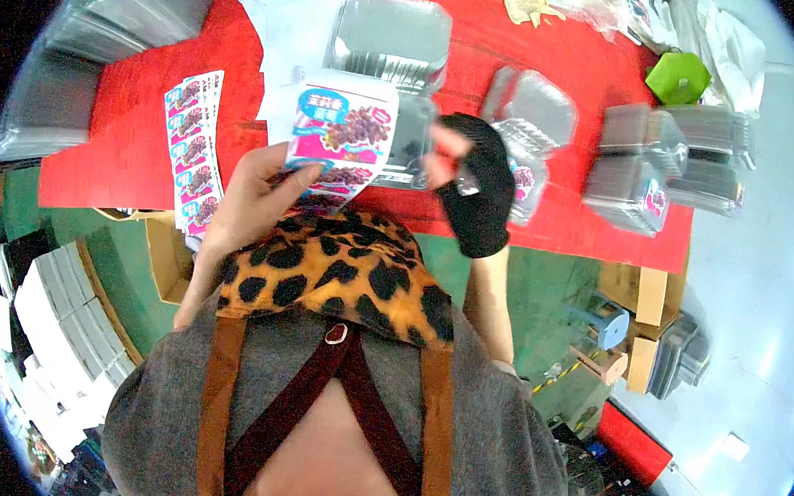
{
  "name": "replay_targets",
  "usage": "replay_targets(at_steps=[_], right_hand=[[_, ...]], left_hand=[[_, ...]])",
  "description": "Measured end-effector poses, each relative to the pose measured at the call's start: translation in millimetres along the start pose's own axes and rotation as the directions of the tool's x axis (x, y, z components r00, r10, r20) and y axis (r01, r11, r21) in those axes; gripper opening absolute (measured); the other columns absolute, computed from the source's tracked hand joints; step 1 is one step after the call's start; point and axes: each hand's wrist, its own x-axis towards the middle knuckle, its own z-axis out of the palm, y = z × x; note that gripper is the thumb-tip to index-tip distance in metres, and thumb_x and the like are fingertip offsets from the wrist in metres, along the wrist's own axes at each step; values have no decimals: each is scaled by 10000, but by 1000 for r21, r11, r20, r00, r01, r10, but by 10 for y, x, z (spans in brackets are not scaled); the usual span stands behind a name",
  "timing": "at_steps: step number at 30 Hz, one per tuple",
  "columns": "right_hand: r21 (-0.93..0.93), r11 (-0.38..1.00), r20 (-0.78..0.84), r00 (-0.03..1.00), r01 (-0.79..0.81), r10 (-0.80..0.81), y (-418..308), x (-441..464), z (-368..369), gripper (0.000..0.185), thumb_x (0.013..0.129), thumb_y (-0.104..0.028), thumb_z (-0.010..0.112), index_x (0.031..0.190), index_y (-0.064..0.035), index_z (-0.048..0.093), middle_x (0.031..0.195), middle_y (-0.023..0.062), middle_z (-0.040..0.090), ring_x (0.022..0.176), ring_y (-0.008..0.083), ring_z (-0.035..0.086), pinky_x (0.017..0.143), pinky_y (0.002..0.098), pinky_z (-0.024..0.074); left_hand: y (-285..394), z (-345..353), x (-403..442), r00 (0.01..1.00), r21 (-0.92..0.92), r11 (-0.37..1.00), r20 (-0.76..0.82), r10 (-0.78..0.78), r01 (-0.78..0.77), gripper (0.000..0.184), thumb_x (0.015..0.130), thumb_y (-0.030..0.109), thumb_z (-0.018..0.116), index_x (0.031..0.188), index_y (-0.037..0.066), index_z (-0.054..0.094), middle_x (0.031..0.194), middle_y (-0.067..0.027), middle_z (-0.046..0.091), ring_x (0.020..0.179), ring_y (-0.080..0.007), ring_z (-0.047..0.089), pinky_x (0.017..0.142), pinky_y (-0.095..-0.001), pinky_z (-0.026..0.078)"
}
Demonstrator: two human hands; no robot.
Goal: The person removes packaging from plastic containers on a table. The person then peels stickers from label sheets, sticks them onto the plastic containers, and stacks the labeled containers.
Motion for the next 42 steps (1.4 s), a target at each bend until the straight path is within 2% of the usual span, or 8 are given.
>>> replay_targets(at_steps=[1, 4, 8, 11, 17, 25, 34, 42], right_hand=[[-49, 996, 100, 992, 81, -75, -180, 76, 38, 329, 736, -91, 773, 1057, -91, 700, 1079, 123, 656, 1041, 297, 613, 901, 400, 478], [103, 975, 165, 963, 199, -214, -413, 200, 199, 316, 738, -124, 776, 1044, -96, 701, 1005, 114, 672, 932, 300, 643, 802, 395, 503], [81, 969, 219, 944, 234, -246, -561, 228, 245, 309, 695, -83, 796, 995, -69, 722, 906, 108, 678, 847, 267, 652, 733, 355, 506], [81, 960, 222, 934, 267, -279, -571, 204, 310, 275, 710, -85, 785, 976, -64, 718, 874, 99, 671, 812, 266, 648, 695, 357, 501], [131, 980, 352, 917, 152, -189, -568, 194, 288, 218, 748, -125, 760, 946, -49, 710, 865, 109, 683, 811, 269, 665, 690, 359, 518], [128, 973, 366, 902, 194, -228, -508, 153, 319, 171, 758, -175, 733, 897, -76, 716, 868, 106, 689, 791, 303, 662, 690, 405, 520], [143, 968, 308, 920, 208, -243, -539, 174, 345, 136, 715, -159, 749, 818, -78, 712, 773, 97, 663, 701, 301, 645, 610, 402, 503], [218, 971, 348, 922, 96, -169, -534, 184, 306, 155, 697, -51, 755, 844, -39, 705, 811, 122, 692, 757, 270, 685, 670, 335, 534]], left_hand=[[-33, 61, 15, 991, 30, 992, -41, 125, -124, 186, 948, 103, 586, 1051, -47, 623, 845, -134, 654, 785, -125, 583, 723, -311, 482], [-7, 63, -8, 988, 131, 979, 23, 153, -155, 157, 938, 96, 589, 1029, -26, 626, 791, -170, 609, 727, -193, 594, 685, -336, 474], [-19, 88, -29, 982, 177, 966, 48, 184, -189, 117, 900, 90, 597, 951, -11, 626, 791, -202, 605, 729, -370, 593, 658, -401, 465], [-21, 47, -14, 963, 294, 921, 159, 216, -255, 121, 906, 38, 578, 1002, 1, 641, 838, -148, 643, 752, -256, 637, 688, -350, 483], [-74, 43, -21, 943, 409, 851, 185, 275, -329, 94, 892, 66, 583, 940, 6, 636, 829, -196, 617, 798, -402, 588, 693, -433, 466], [-72, 73, -46, 943, 468, 819, 186, 277, -332, 232, 896, 162, 573, 757, -20, 542, 740, -213, 542, 754, -421, 546, 661, -504, 424], [-43, 63, -33, 944, 405, 856, 211, 254, -321, 162, 862, 117, 569, 783, -24, 560, 769, -222, 565, 781, -424, 558, 678, -506, 434], [-35, 38, -29, 926, 459, 810, 273, 262, -364, 72, 889, 76, 564, 896, 11, 593, 820, -194, 590, 808, -410, 578, 710, -459, 459]])
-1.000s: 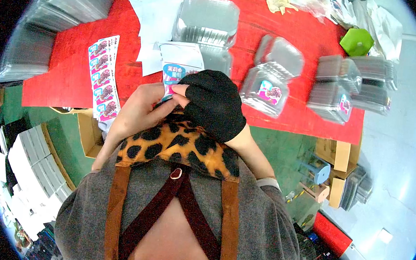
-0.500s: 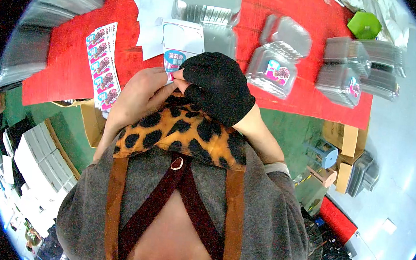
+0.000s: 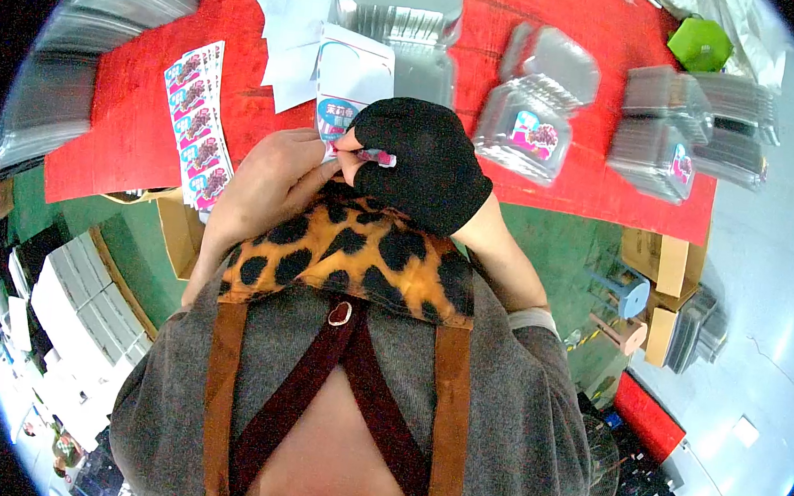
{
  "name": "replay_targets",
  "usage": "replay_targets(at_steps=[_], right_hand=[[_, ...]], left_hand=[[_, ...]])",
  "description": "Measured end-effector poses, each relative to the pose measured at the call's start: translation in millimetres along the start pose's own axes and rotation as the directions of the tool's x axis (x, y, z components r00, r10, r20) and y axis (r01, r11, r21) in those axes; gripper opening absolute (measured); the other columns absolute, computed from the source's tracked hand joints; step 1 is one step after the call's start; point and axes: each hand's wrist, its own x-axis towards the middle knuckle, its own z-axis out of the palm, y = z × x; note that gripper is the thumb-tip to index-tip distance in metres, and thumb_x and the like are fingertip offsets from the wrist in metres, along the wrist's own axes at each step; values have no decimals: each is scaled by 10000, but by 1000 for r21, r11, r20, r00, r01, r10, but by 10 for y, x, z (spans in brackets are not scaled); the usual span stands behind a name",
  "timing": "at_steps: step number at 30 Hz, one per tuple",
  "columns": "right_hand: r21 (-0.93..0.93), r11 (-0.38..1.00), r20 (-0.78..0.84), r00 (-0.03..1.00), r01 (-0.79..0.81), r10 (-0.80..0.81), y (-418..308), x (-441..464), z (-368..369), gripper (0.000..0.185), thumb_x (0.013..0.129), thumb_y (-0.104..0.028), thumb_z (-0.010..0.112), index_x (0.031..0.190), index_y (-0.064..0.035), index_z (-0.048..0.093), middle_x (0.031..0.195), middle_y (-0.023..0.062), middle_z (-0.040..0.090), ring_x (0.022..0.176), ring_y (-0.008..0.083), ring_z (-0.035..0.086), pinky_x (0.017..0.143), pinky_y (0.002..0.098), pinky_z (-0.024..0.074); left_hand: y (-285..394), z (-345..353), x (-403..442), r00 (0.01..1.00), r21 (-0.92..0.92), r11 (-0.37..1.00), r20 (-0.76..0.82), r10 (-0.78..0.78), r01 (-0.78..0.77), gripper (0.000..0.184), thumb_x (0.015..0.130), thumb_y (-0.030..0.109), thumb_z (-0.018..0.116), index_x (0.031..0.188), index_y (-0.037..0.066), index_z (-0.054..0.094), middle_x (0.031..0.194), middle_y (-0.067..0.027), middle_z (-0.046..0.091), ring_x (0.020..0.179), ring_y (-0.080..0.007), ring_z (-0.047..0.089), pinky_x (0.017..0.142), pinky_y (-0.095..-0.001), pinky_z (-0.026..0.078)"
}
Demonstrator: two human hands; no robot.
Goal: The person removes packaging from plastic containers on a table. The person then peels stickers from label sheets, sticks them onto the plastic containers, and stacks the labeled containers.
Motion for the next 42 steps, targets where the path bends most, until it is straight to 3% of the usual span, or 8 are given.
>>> replay_targets(at_steps=[13, 18, 23, 27, 30, 32, 34, 42], right_hand=[[154, 975, -42, 984, -162, 170, -31, 3, 1, 109, 745, -122, 694, 822, -46, 680, 750, 86, 668, 718, 227, 661, 675, 328, 512], [541, 754, -194, 816, -374, 544, 424, -104, 10, 181, 850, -162, 627, 865, 9, 686, 789, 37, 671, 773, 109, 626, 706, 253, 490], [774, 460, 89, 794, -436, 602, 316, -111, -12, 261, 912, -231, 617, 952, 12, 702, 909, 89, 691, 850, 146, 638, 782, 286, 492], [388, 849, -8, 920, -358, 392, 214, -139, 34, 199, 870, -165, 684, 999, -15, 709, 943, 78, 709, 869, 135, 647, 780, 282, 507], [331, 826, -137, 843, -456, 520, 248, -158, -14, 200, 873, -158, 678, 995, -2, 707, 898, 76, 707, 853, 129, 647, 764, 267, 505], [132, 966, -493, 830, -224, 260, 449, -170, -73, 182, 883, -149, 662, 938, 18, 709, 856, 75, 705, 797, 139, 649, 733, 276, 512], [343, 921, -701, 602, -184, 382, 663, -197, -140, 148, 868, -127, 681, 924, 6, 714, 880, 87, 713, 787, 166, 655, 746, 296, 520], [-466, 881, -257, 941, 78, -219, 668, -251, 4, 232, 755, -92, 749, 984, -85, 710, 1005, 96, 710, 931, 279, 681, 826, 363, 543]], left_hand=[[-41, 53, 15, 998, -52, 999, -64, -1, -2, 104, 905, 88, 572, 933, -10, 596, 812, -209, 578, 763, -403, 564, 680, -429, 453], [4, 43, -16, 976, -237, 956, -91, -198, 172, 192, 945, 132, 577, 862, -40, 568, 718, -179, 541, 644, -303, 521, 617, -378, 425], [8, 91, 6, 950, -381, 920, -243, -194, 91, 266, 946, 152, 595, 786, -54, 543, 652, -173, 478, 564, -275, 424, 549, -374, 380], [-44, 88, -21, 958, -337, 935, -213, -194, 114, 271, 949, 149, 592, 781, -57, 539, 623, -165, 452, 550, -254, 400, 540, -375, 370], [-50, -31, -37, 962, -248, 946, -120, -246, 211, 209, 974, 149, 568, 966, -58, 599, 791, -95, 600, 727, -142, 511, 678, -306, 438], [-70, -110, -92, 927, -305, 902, -117, -355, 307, 238, 985, 157, 563, 1064, -55, 636, 890, -55, 683, 810, -87, 574, 743, -266, 475], [-104, -160, -142, 850, -487, 800, -194, -490, 350, 250, 982, 173, 576, 1072, -48, 648, 909, -41, 689, 795, -81, 585, 734, -254, 477], [-633, -284, -352, 500, -764, 643, -540, -678, 48, 235, 974, 141, 577, 1100, -48, 634, 988, -85, 696, 811, -116, 658, 709, -246, 527]])
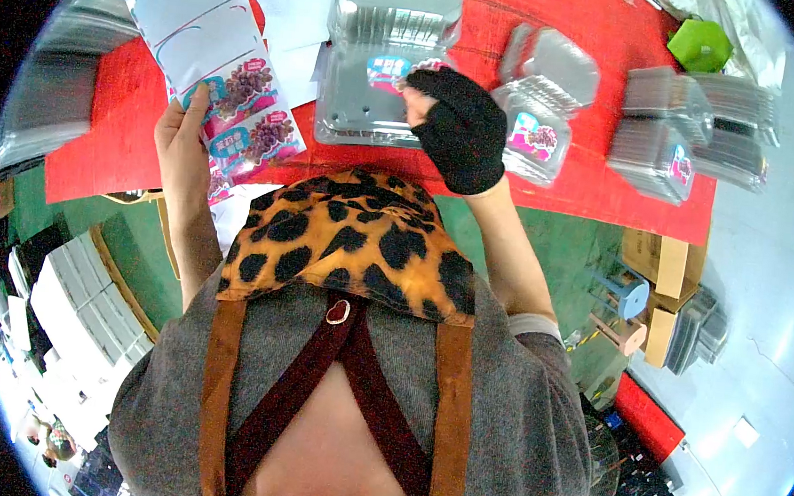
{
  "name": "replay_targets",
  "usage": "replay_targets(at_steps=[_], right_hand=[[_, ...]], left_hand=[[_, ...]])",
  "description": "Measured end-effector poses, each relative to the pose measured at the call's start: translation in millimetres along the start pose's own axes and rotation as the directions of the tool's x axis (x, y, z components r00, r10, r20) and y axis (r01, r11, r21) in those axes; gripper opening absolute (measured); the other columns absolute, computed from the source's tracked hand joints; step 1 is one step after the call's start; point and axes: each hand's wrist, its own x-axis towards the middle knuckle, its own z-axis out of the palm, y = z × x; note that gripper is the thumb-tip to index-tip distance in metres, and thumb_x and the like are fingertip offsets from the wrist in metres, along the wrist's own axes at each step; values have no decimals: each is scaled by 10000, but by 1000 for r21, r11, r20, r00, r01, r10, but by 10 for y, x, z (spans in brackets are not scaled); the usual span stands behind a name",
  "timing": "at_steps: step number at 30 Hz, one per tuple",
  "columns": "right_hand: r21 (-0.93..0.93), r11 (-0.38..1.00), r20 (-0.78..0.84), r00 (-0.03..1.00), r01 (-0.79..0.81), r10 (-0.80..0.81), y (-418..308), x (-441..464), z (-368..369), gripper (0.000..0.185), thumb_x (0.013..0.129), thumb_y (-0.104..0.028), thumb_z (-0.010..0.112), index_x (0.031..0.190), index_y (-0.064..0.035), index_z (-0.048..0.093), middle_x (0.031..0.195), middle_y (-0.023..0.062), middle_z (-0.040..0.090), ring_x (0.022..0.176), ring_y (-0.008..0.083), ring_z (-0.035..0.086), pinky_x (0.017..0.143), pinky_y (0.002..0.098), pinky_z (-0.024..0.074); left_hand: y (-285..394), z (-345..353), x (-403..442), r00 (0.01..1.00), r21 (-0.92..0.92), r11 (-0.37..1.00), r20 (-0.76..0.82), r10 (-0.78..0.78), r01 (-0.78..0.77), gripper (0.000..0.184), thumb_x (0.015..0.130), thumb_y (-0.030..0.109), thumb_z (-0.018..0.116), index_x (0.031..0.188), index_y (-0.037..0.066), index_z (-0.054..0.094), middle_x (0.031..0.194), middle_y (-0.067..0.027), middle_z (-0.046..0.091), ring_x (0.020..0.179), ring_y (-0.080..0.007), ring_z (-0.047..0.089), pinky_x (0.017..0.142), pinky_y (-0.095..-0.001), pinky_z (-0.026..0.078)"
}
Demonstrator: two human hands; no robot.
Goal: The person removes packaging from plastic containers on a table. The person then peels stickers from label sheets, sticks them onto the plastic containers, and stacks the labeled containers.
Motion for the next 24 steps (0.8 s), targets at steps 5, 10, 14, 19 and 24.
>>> replay_targets(at_steps=[5, 10, 14, 19, 24], right_hand=[[45, 998, 92, 995, 43, -46, 33, -15, 233, 255, 740, -42, 760, 987, -60, 701, 1023, 110, 705, 952, 287, 682, 819, 366, 553], [38, 997, 212, 976, -61, 52, 66, -183, 466, 221, 794, -152, 730, 988, -53, 692, 1024, 125, 692, 946, 304, 669, 821, 401, 542], [41, 998, 335, 942, -52, 35, -59, -116, 366, 270, 810, -219, 735, 1010, -42, 694, 1058, 139, 684, 982, 315, 654, 826, 415, 534], [92, 994, 439, 898, -63, 16, -134, -172, 457, 501, 831, -255, 705, 1279, -76, 573, 1368, 134, 533, 1283, 315, 483, 1075, 433, 382], [-99, 959, 328, 901, -264, 282, 11, -308, 421, 511, 858, -275, 675, 1296, -44, 550, 1374, 217, 502, 1285, 375, 468, 1071, 439, 371]], left_hand=[[-11, -13, -18, 1000, -2, 1000, 26, -16, 17, 222, 974, 133, 574, 1094, -44, 631, 976, -94, 699, 801, -120, 664, 689, -249, 536], [-74, 17, -34, 997, -59, 998, 66, -29, 33, 214, 975, 123, 567, 1096, -40, 634, 981, -100, 704, 798, -117, 669, 690, -255, 547], [-16, 89, -50, 994, -122, 987, 39, -101, 105, 182, 961, 122, 582, 1028, -26, 664, 942, -90, 712, 766, -118, 673, 671, -244, 540], [-4, 197, -42, 992, -203, 972, -5, -124, 120, 177, 940, 128, 610, 905, -17, 704, 850, -56, 720, 653, -55, 635, 578, -187, 479], [-24, 161, -37, 992, -196, 976, -56, -113, 100, 180, 943, 137, 611, 900, -10, 704, 850, -59, 720, 687, -58, 640, 605, -191, 486]])
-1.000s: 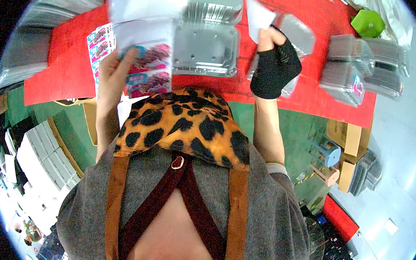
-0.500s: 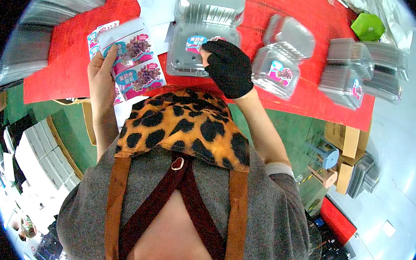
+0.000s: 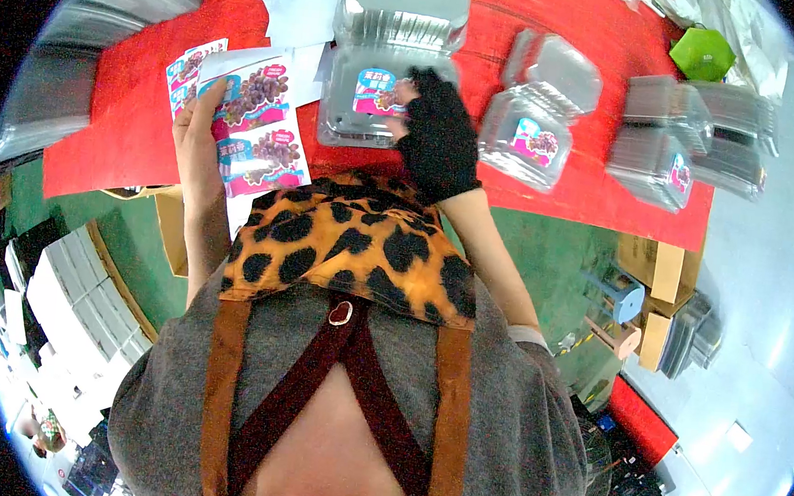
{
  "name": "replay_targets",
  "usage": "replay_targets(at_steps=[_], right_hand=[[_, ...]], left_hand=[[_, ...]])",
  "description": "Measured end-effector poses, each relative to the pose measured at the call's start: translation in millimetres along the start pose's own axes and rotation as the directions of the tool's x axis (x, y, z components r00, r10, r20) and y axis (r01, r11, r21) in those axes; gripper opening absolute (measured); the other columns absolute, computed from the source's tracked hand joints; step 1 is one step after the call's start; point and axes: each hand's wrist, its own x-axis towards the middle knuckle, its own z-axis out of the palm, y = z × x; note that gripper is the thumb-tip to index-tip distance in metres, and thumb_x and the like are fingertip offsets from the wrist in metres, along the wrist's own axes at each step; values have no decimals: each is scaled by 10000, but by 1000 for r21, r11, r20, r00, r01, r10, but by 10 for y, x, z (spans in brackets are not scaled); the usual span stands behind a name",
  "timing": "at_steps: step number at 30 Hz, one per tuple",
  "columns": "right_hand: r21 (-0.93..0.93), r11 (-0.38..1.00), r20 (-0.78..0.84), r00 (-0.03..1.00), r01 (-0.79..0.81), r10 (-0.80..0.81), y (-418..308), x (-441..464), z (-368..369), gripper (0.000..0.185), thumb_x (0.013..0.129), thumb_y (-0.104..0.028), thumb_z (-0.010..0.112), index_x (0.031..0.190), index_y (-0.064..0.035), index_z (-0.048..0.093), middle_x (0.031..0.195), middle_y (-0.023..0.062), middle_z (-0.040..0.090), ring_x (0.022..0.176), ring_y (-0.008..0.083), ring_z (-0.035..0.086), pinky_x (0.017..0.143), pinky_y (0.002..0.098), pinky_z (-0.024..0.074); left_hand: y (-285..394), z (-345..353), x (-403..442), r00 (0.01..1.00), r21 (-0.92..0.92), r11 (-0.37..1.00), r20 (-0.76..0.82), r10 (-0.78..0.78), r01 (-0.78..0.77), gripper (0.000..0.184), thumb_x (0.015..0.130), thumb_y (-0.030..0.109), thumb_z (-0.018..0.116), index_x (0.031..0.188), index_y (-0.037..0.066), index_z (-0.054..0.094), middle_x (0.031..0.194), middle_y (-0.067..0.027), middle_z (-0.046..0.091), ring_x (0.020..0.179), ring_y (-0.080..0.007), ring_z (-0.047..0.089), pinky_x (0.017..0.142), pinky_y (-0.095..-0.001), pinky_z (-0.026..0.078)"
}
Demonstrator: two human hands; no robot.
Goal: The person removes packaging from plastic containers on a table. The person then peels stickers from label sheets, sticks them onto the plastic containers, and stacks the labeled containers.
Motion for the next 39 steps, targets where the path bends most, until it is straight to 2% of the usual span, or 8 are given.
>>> replay_targets(at_steps=[5, 9, 15, 22, 23, 26, 30, 39], right_hand=[[27, 935, -244, 904, -354, 350, 364, -327, -96, 349, 916, -293, 634, 1123, -13, 661, 1058, 176, 664, 980, 301, 634, 868, 376, 487], [312, 808, -55, 839, -500, 541, 271, -398, -188, 257, 931, -254, 608, 1030, -33, 693, 884, 159, 649, 857, 300, 637, 767, 379, 486], [268, 830, -41, 855, -489, 517, 400, -445, -158, 285, 946, -283, 575, 1046, -49, 704, 911, 142, 671, 848, 282, 641, 763, 365, 486], [642, 406, 273, 689, -650, 672, 432, -334, -426, 300, 971, -277, 508, 1135, -107, 693, 953, 73, 699, 781, 120, 602, 704, 259, 492], [717, 415, 244, 759, -560, 603, 496, -356, -406, 326, 966, -292, 534, 1094, -43, 701, 973, 62, 676, 789, 137, 588, 676, 248, 448], [839, -419, 520, 742, -348, 424, 686, -310, -379, 330, 965, -287, 543, 1080, -11, 682, 1013, 85, 681, 790, 182, 617, 675, 267, 469], [716, -641, 610, 692, -275, 385, 706, -193, -245, 489, 932, -406, 594, 1169, 21, 601, 1076, 172, 655, 897, 272, 650, 784, 368, 564], [893, 245, 247, 865, -378, 437, 226, -74, -194, 542, 820, -120, 639, 1307, 32, 458, 1247, 99, 577, 1133, 190, 548, 1007, 307, 410]], left_hand=[[-72, -66, 62, 1000, -109, 994, -3, -24, 24, 175, 949, 124, 602, 1020, -22, 668, 952, -93, 708, 784, -116, 675, 677, -244, 543], [-101, -28, 94, 998, -80, 997, 67, 12, -6, 170, 952, 145, 623, 977, -13, 679, 935, -69, 710, 791, -68, 648, 683, -211, 510], [-62, 46, 59, 998, -38, 999, 56, 27, -25, 193, 953, 158, 625, 1025, -16, 668, 968, -76, 705, 813, -81, 654, 712, -217, 517], [-67, -89, 96, 994, 5, 997, 80, 77, -78, 202, 957, 111, 600, 1099, -30, 627, 1030, -110, 690, 875, -129, 672, 745, -264, 553], [-50, -69, 93, 994, 15, 997, 73, 79, -81, 199, 957, 108, 598, 1099, -29, 626, 1029, -110, 689, 875, -129, 672, 742, -266, 553], [-53, -65, 101, 997, -32, 997, 44, 71, -69, 196, 955, 101, 600, 1103, -24, 625, 1030, -111, 688, 864, -129, 674, 731, -272, 556], [-47, -56, 94, 997, -96, 993, 36, 67, -63, 199, 948, 98, 609, 1110, -19, 621, 1043, -107, 686, 850, -128, 676, 720, -280, 561], [26, 21, 33, 984, 144, 981, 137, 112, -132, 228, 953, 82, 589, 1161, -11, 574, 1068, -100, 673, 876, -145, 673, 724, -298, 569]])
